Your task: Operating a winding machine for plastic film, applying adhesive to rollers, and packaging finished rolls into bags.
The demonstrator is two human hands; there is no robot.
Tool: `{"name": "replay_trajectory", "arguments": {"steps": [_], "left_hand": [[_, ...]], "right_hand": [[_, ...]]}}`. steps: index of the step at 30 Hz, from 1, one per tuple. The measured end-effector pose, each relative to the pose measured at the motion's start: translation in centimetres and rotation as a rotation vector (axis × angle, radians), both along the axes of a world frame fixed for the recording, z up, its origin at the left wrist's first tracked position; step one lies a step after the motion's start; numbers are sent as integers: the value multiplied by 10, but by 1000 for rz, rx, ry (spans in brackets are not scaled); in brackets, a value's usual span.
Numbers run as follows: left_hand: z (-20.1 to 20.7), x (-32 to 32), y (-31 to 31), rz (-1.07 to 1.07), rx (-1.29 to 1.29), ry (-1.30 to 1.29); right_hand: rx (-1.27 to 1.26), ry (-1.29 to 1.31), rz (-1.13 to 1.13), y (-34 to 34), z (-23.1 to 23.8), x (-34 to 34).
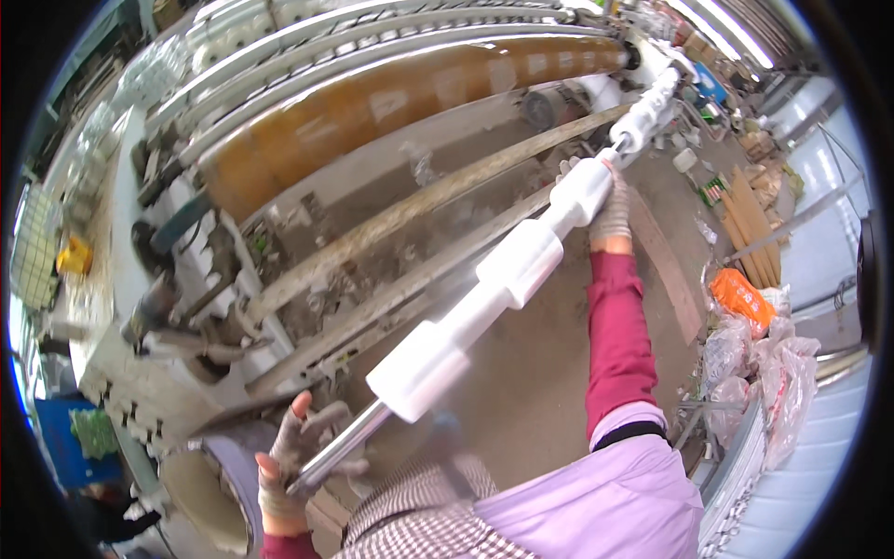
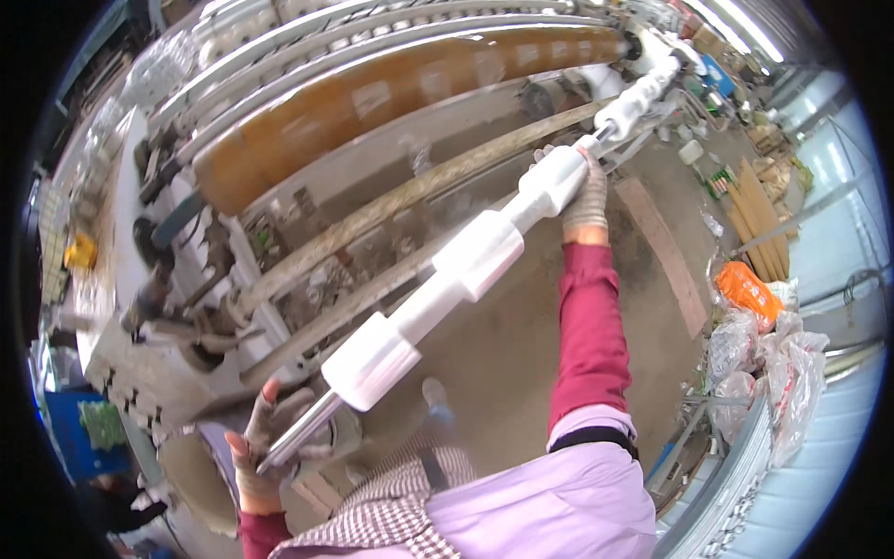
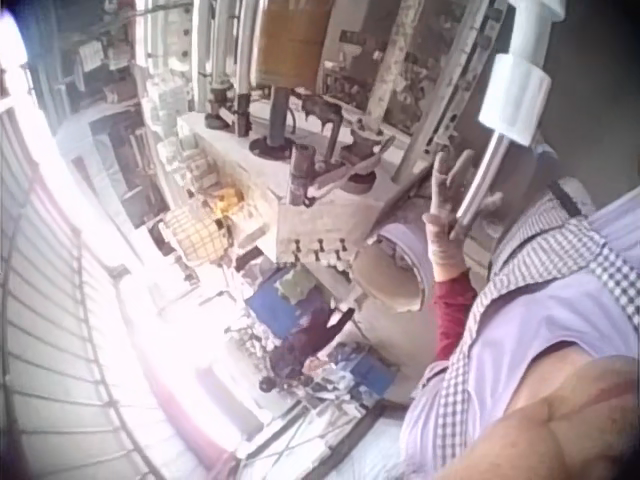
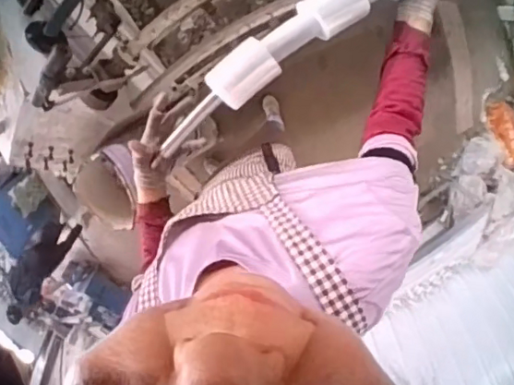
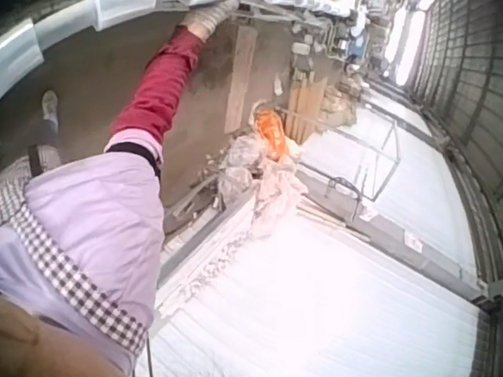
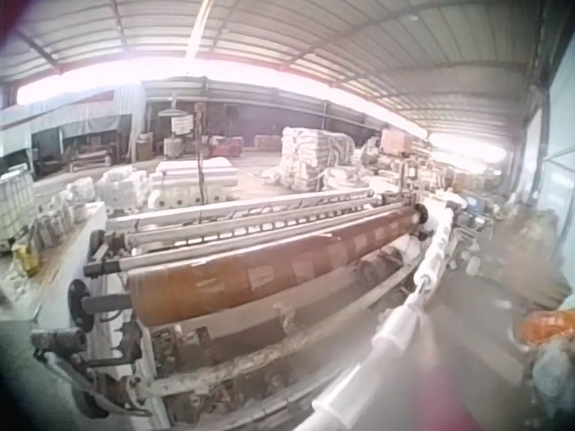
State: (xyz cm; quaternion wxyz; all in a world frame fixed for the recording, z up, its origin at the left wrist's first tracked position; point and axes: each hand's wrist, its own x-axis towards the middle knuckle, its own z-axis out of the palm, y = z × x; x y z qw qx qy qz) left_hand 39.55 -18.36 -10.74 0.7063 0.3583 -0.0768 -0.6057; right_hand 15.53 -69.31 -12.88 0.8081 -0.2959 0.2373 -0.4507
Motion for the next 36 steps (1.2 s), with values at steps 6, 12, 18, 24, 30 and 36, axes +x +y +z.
{"name": "replay_trajectory", "arguments": {"steps": [6,12,18,24,30,36], "left_hand": [[7,-3,128,339,133,-359],[19,73,333,663,413,-501],[6,150,467,738,558,-692],[-55,136,454,548,447,-651],[-61,137,473,946,141,-57],[-24,237,437,486,274,-537]], "right_hand": [[140,-146,55,236,-3,92],[101,-169,-12,493,5,182],[79,57,145,636,-13,285],[-898,448,227,719,-91,342],[-426,512,564,746,-70,303],[-195,478,340,751,-74,350]]}}
